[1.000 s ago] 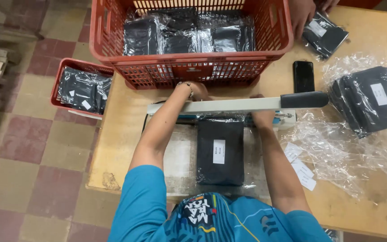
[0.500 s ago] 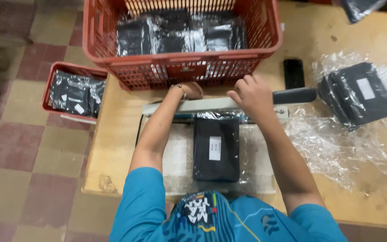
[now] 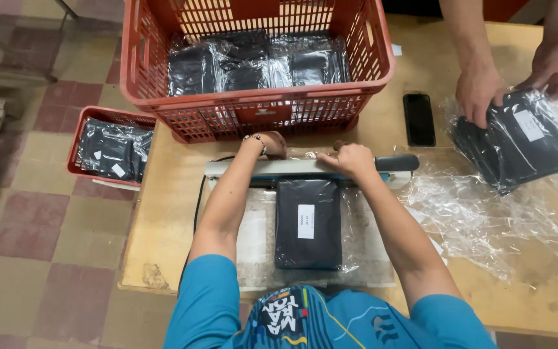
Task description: Seal plastic bags containing black items using a manual heat sealer
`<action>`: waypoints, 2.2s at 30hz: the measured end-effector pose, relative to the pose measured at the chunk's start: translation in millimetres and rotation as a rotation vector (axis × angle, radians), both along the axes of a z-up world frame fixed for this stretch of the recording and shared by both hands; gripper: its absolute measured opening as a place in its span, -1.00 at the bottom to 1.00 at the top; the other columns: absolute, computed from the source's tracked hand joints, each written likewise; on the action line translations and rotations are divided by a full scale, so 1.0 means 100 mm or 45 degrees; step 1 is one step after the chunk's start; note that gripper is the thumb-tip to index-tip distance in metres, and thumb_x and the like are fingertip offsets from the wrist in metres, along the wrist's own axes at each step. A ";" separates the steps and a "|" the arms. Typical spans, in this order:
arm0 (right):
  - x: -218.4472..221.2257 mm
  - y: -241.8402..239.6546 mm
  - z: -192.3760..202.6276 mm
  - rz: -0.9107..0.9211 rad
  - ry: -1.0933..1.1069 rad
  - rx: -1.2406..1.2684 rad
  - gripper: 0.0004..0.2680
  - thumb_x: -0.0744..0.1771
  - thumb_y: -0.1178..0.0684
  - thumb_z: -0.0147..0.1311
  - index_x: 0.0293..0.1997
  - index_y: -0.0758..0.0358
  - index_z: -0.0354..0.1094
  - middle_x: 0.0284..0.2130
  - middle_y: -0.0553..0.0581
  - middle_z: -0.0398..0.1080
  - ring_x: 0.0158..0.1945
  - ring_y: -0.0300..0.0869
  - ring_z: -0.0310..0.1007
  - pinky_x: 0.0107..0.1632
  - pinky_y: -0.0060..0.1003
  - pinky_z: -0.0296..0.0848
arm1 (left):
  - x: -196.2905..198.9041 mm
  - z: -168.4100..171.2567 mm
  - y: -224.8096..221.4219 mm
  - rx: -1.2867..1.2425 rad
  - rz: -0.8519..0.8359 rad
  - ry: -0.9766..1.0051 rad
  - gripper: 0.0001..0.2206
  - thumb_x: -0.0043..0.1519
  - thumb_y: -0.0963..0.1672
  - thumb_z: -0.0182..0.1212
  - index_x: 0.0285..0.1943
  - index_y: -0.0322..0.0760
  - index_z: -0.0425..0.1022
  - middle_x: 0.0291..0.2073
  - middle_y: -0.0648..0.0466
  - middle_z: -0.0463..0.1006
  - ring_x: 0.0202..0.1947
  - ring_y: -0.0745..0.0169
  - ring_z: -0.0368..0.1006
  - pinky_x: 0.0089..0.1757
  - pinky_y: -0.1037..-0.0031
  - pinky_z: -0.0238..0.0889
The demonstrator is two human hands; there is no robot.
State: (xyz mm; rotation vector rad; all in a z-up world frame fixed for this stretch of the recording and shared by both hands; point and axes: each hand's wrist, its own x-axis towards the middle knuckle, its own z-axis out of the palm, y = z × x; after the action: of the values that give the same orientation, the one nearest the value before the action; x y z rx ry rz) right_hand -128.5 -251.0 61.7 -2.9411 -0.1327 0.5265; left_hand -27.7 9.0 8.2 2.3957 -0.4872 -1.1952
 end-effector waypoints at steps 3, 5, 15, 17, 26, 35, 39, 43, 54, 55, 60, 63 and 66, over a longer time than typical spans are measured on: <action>0.04 -0.02 -0.13 0.019 -0.004 -0.070 -0.30 0.26 -0.72 -0.40 0.10 0.07 0.44 -0.13 0.36 0.55 0.04 0.24 0.55 0.04 0.05 0.50 | -0.02 0.03 0.00 0.102 0.034 -0.144 -0.73 0.10 0.03 0.28 -0.19 -0.13 0.70 -0.34 0.02 0.70 -0.24 0.04 0.66 -0.08 0.25 0.48; 0.02 -0.03 -0.14 0.034 0.006 -0.072 -0.30 0.26 -0.72 -0.40 0.11 0.06 0.44 -0.13 0.36 0.55 0.03 0.23 0.56 0.03 0.05 0.50 | -0.43 0.24 0.03 0.181 0.153 -0.463 -0.71 0.11 0.03 0.28 -0.17 -0.17 0.68 -0.32 -0.04 0.69 -0.21 -0.06 0.65 -0.13 0.15 0.50; -0.04 -0.02 -0.07 0.091 -0.087 -0.018 -0.36 0.29 -0.68 -0.33 0.04 0.06 0.49 -0.18 0.32 0.58 -0.07 0.18 0.61 -0.04 0.03 0.53 | -2.64 0.60 -0.06 0.322 0.705 -0.552 -0.57 0.35 0.13 -0.07 -0.10 -0.26 0.42 -0.28 -0.20 0.60 -0.24 -0.31 0.62 -0.21 0.01 0.50; -0.04 -0.02 -0.07 0.108 -0.101 -0.010 -0.36 0.29 -0.67 -0.33 0.02 0.07 0.49 -0.20 0.31 0.58 -0.07 0.17 0.62 -0.05 0.02 0.53 | -2.69 0.56 -0.11 0.315 0.751 -0.540 -0.59 0.36 0.10 -0.08 -0.09 -0.30 0.42 -0.26 -0.23 0.59 -0.21 -0.34 0.61 -0.18 -0.01 0.49; -0.10 -0.04 -0.12 0.159 -0.239 0.047 -0.38 0.32 -0.64 -0.28 -0.06 0.17 0.49 -0.27 0.34 0.57 -0.17 0.19 0.62 -0.15 0.02 0.53 | -2.68 0.52 -0.24 0.205 0.824 -0.510 -0.71 0.37 -0.07 -0.10 -0.08 -0.43 0.43 -0.21 -0.33 0.57 -0.08 -0.46 0.55 -0.06 -0.07 0.42; -0.02 -0.05 -0.25 0.149 -0.084 0.067 -0.33 0.30 -0.68 -0.38 0.04 0.16 0.40 -0.10 0.31 0.52 -0.04 0.21 0.58 -0.02 0.06 0.48 | -2.63 0.81 -0.30 -0.067 1.207 -0.214 -0.55 0.26 0.11 0.10 0.02 -0.35 0.37 -0.07 -0.35 0.56 0.11 -0.48 0.43 0.07 -0.11 0.29; -0.04 -0.06 -0.24 0.118 -0.191 0.091 -0.35 0.28 -0.69 -0.32 -0.05 0.17 0.40 -0.21 0.28 0.53 -0.13 0.18 0.61 -0.11 -0.01 0.51 | -2.49 0.55 -0.29 -0.036 1.192 -0.148 -0.52 0.18 0.17 0.25 0.04 -0.19 0.50 -0.07 -0.20 0.60 0.13 -0.27 0.47 0.08 0.02 0.33; 0.00 -0.05 -0.31 0.101 -0.203 0.131 -0.35 0.26 -0.69 -0.29 -0.09 0.18 0.40 -0.25 0.30 0.53 -0.16 0.20 0.62 -0.13 0.00 0.51 | -2.52 0.42 -0.31 -0.046 1.226 -0.156 -0.57 0.20 0.12 0.24 -0.04 -0.26 0.47 -0.11 -0.31 0.56 0.10 -0.33 0.45 0.05 0.00 0.32; 0.07 0.05 -0.59 0.098 -0.267 0.179 -0.22 0.24 -0.74 -0.38 0.11 0.28 0.38 -0.23 0.28 0.54 -0.14 0.13 0.62 -0.14 -0.06 0.49 | -2.71 0.26 -0.33 -0.829 1.811 0.052 -0.85 0.30 -0.12 0.22 -0.22 -0.23 0.33 -0.51 0.02 0.54 -0.51 0.25 0.53 -0.46 0.45 0.40; 0.08 0.04 -0.62 0.084 -0.260 0.187 -0.22 0.24 -0.74 -0.38 0.11 0.28 0.38 -0.23 0.28 0.54 -0.14 0.13 0.62 -0.14 -0.06 0.49 | -2.70 0.24 -0.32 -0.815 1.801 0.056 -0.85 0.30 -0.12 0.22 -0.22 -0.23 0.33 -0.51 0.02 0.54 -0.51 0.25 0.53 -0.46 0.45 0.40; 0.16 0.09 -0.77 0.088 -0.302 0.148 -0.21 0.21 -0.78 -0.33 0.06 0.25 0.42 -0.25 0.26 0.55 -0.11 0.12 0.59 -0.12 -0.09 0.48 | -2.74 0.34 -0.37 -0.869 1.798 0.002 -0.88 0.31 -0.15 0.23 -0.10 -0.30 0.41 -0.40 0.00 0.59 -0.42 0.26 0.54 -0.36 0.42 0.47; 0.07 0.05 -0.50 0.159 -0.112 0.033 -0.13 0.22 -0.77 -0.54 0.16 0.32 0.40 -0.07 0.31 0.53 -0.01 0.12 0.54 -0.08 -0.14 0.45 | -2.70 0.63 -0.50 -0.870 1.787 0.006 -0.89 0.30 -0.16 0.24 -0.13 -0.33 0.44 -0.43 -0.04 0.59 -0.45 0.22 0.54 -0.36 0.40 0.48; 0.06 0.00 -0.44 0.187 -0.089 0.124 -0.13 0.23 -0.74 -0.55 0.24 0.35 0.35 -0.04 0.41 0.51 -0.01 0.19 0.54 -0.08 -0.07 0.45 | -2.71 0.39 -0.39 -0.834 1.761 0.013 -0.91 0.29 -0.18 0.23 -0.15 -0.34 0.45 -0.46 -0.04 0.59 -0.48 0.22 0.56 -0.41 0.41 0.49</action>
State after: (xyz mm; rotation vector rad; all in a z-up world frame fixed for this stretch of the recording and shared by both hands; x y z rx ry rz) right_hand -122.2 -250.6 17.8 -2.8694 -0.3740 0.4228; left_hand -298.9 -30.3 47.6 1.4994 0.6439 -0.2951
